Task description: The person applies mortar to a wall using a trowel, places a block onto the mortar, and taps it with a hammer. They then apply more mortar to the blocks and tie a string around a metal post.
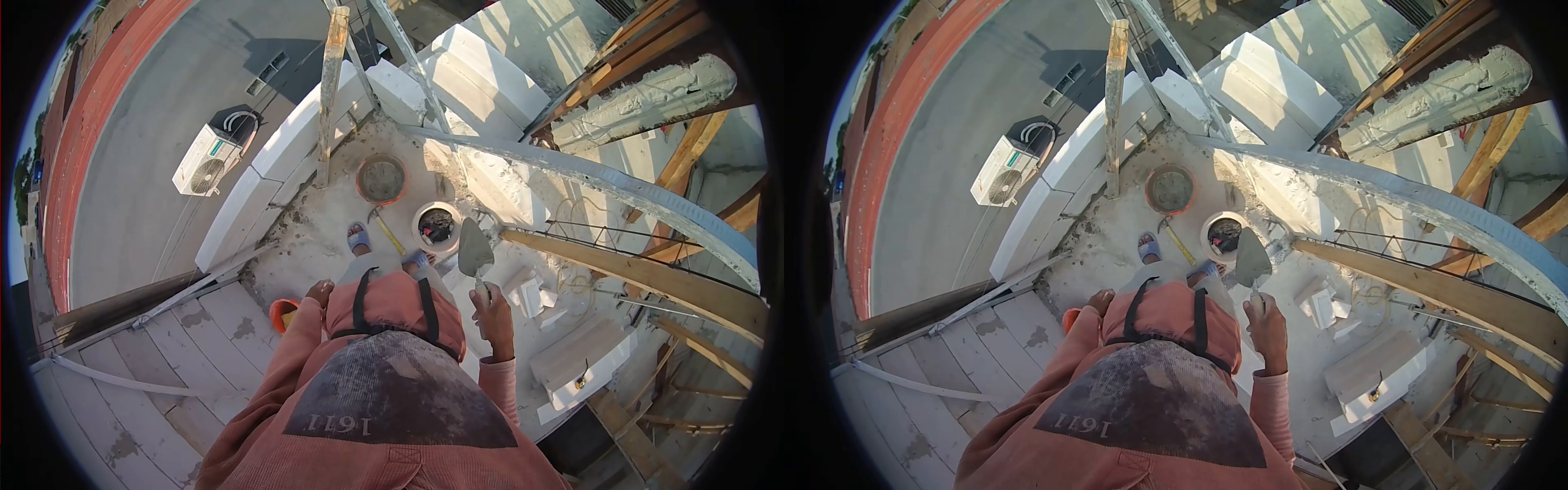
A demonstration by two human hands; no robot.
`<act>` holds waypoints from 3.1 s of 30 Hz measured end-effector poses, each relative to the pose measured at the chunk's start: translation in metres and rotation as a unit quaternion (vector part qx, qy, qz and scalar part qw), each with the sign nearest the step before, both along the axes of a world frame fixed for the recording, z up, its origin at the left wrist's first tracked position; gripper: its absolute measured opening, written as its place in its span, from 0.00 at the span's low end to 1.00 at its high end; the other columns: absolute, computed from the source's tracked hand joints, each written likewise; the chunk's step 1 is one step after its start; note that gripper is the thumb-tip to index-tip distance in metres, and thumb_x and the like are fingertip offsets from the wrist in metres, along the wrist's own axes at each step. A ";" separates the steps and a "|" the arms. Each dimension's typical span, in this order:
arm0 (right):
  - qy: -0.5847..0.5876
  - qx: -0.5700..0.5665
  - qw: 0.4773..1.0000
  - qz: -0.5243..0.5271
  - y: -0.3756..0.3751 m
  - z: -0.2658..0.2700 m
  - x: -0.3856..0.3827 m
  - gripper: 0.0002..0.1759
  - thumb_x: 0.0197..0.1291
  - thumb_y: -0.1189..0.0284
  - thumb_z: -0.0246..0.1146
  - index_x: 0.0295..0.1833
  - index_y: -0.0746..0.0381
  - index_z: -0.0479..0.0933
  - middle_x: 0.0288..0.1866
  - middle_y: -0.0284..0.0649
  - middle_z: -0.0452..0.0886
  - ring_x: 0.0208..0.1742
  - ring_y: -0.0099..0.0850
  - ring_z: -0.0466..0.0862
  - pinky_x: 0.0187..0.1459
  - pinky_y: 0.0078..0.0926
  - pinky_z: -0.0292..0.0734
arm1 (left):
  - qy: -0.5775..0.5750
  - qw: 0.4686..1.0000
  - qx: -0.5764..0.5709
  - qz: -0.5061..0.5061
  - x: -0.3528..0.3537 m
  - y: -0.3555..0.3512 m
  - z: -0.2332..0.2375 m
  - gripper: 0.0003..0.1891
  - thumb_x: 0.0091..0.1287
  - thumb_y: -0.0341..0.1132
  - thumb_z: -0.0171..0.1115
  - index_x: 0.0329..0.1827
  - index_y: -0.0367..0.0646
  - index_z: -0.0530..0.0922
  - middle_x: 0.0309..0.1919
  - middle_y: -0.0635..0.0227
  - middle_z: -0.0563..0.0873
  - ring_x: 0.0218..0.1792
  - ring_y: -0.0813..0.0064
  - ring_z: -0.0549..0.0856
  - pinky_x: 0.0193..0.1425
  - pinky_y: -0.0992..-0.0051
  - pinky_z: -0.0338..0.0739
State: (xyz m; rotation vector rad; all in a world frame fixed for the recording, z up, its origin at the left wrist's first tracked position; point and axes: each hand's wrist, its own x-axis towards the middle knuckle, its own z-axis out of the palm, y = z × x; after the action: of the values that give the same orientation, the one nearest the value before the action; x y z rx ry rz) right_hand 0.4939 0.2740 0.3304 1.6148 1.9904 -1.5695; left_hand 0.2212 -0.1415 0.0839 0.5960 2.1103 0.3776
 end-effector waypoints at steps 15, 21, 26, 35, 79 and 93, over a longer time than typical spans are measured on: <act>-0.008 -0.006 1.000 0.001 -0.015 0.006 -0.006 0.30 0.67 0.56 0.66 0.63 0.68 0.75 0.39 0.49 0.87 0.25 0.35 0.87 0.33 0.34 0.81 | -0.074 0.988 -0.050 0.122 -0.003 0.011 0.024 0.31 0.75 0.55 0.49 0.69 0.40 0.76 0.68 0.49 0.78 0.70 0.52 0.76 0.74 0.64 0.68; -0.013 -0.006 1.000 0.003 -0.020 0.012 -0.009 0.29 0.67 0.55 0.66 0.62 0.68 0.75 0.43 0.56 0.87 0.31 0.43 0.89 0.40 0.40 0.82 | -0.038 0.998 -0.051 0.015 -0.013 -0.028 -0.025 0.31 0.75 0.55 0.48 0.69 0.40 0.76 0.68 0.49 0.78 0.70 0.51 0.75 0.74 0.63 0.68; 0.007 0.060 0.998 0.023 -0.024 -0.005 -0.001 0.30 0.67 0.54 0.65 0.62 0.67 0.75 0.44 0.58 0.86 0.41 0.49 0.87 0.46 0.43 0.80 | -0.066 0.994 -0.069 0.051 -0.022 -0.002 0.006 0.31 0.74 0.56 0.49 0.68 0.41 0.76 0.67 0.50 0.79 0.69 0.53 0.77 0.73 0.64 0.69; 0.029 0.079 0.996 0.020 -0.026 -0.001 0.002 0.30 0.66 0.54 0.65 0.63 0.67 0.75 0.43 0.57 0.86 0.36 0.47 0.86 0.45 0.41 0.80 | -0.024 0.999 -0.025 -0.011 -0.033 -0.004 -0.014 0.31 0.73 0.56 0.51 0.67 0.42 0.78 0.64 0.50 0.82 0.67 0.53 0.79 0.71 0.65 0.71; 0.010 0.101 0.993 0.053 -0.023 -0.027 0.011 0.31 0.67 0.54 0.66 0.63 0.68 0.74 0.39 0.52 0.87 0.25 0.34 0.86 0.35 0.35 0.81 | -0.060 0.990 -0.029 0.123 -0.017 0.028 0.035 0.30 0.72 0.55 0.54 0.67 0.42 0.78 0.64 0.49 0.82 0.67 0.53 0.80 0.71 0.65 0.71; -0.007 0.044 0.999 0.021 -0.018 -0.006 0.002 0.30 0.66 0.54 0.65 0.61 0.68 0.76 0.49 0.62 0.85 0.52 0.58 0.85 0.52 0.49 0.79 | -0.067 0.991 -0.033 0.113 -0.010 0.029 0.037 0.31 0.74 0.54 0.52 0.68 0.38 0.76 0.66 0.49 0.81 0.68 0.52 0.78 0.73 0.64 0.69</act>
State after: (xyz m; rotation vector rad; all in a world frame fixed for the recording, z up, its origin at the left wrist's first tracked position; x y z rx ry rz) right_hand 0.4963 0.2556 0.3241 1.5990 2.0995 -1.4725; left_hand 0.2115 -0.1124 0.1212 0.2851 2.0571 0.4606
